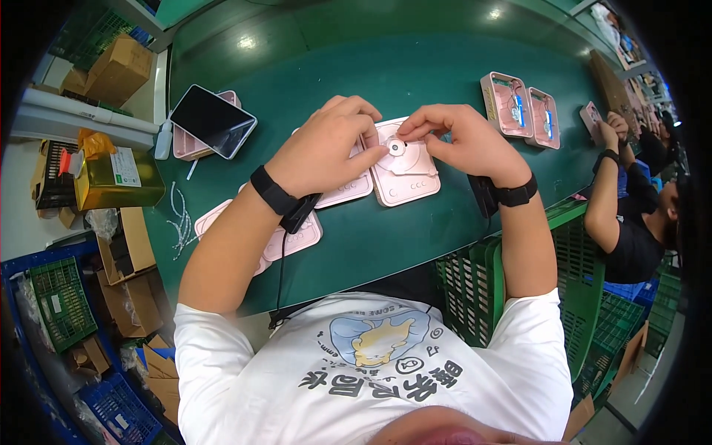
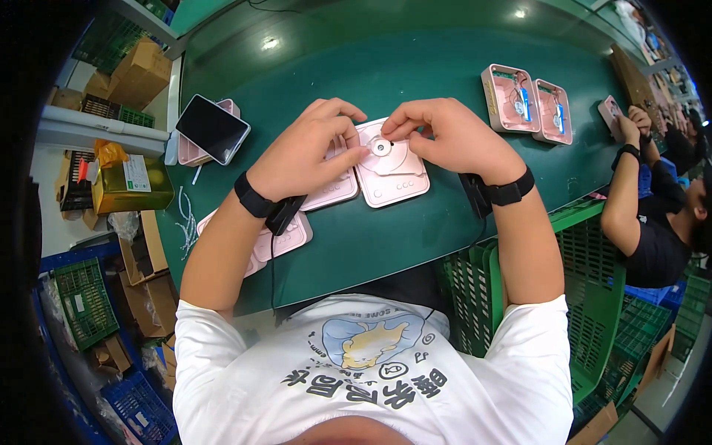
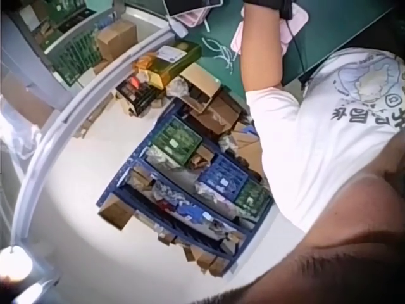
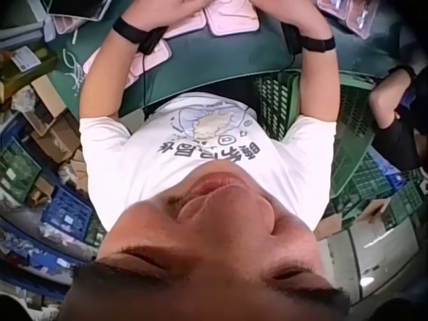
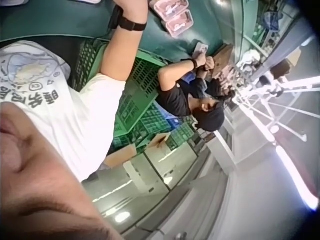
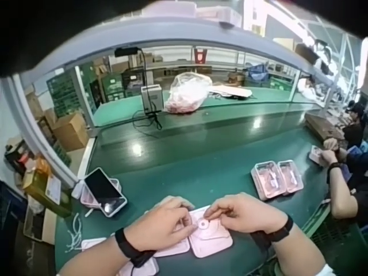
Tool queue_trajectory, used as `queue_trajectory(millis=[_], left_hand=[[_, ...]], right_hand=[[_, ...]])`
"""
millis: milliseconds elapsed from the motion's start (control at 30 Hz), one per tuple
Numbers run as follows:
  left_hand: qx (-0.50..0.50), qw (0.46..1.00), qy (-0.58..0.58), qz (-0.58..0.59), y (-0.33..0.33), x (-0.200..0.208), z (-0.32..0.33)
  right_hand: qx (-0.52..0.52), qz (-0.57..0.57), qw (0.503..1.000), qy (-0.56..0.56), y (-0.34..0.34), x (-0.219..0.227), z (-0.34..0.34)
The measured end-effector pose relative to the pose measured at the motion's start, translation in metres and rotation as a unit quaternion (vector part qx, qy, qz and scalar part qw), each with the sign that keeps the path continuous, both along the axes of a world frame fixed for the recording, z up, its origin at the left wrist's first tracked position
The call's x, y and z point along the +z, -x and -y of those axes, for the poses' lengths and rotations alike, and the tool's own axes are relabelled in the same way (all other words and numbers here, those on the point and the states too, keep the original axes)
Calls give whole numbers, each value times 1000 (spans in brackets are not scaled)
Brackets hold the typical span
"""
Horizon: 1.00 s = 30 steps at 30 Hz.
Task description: The person takes a pink device from a green crate, places it on the table, and inserts a white component into it. They then thread a white cord through the device, press a small white part into place, and return the assembled unit to the crate.
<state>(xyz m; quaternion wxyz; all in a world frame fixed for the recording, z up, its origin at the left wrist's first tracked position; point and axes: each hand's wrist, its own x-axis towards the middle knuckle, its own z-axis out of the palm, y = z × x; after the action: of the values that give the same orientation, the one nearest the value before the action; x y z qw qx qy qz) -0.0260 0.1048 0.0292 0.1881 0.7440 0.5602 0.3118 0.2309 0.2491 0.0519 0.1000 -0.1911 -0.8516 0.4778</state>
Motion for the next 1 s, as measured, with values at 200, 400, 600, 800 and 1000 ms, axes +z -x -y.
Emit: queue_trajectory(millis=[200,400,600,800,1000], left_hand=[[-20,999,20,-15,5,-1,3],[-76,996,-38,-21,-1,1,7],[-37,999,2,-9,-1,10,6],[-20,1000,-3,-13,-4,8,3],[-37,994,-46,-88,-9,7,11]], right_hand=[[-6,8,1000,2,2,3,8],[41,12,968,-246,11,-1,25],[7,-16,969,-247,15,-3,35],[9,-4,978,-208,13,1,33],[-48,-9,999,-14,14,7,31]])
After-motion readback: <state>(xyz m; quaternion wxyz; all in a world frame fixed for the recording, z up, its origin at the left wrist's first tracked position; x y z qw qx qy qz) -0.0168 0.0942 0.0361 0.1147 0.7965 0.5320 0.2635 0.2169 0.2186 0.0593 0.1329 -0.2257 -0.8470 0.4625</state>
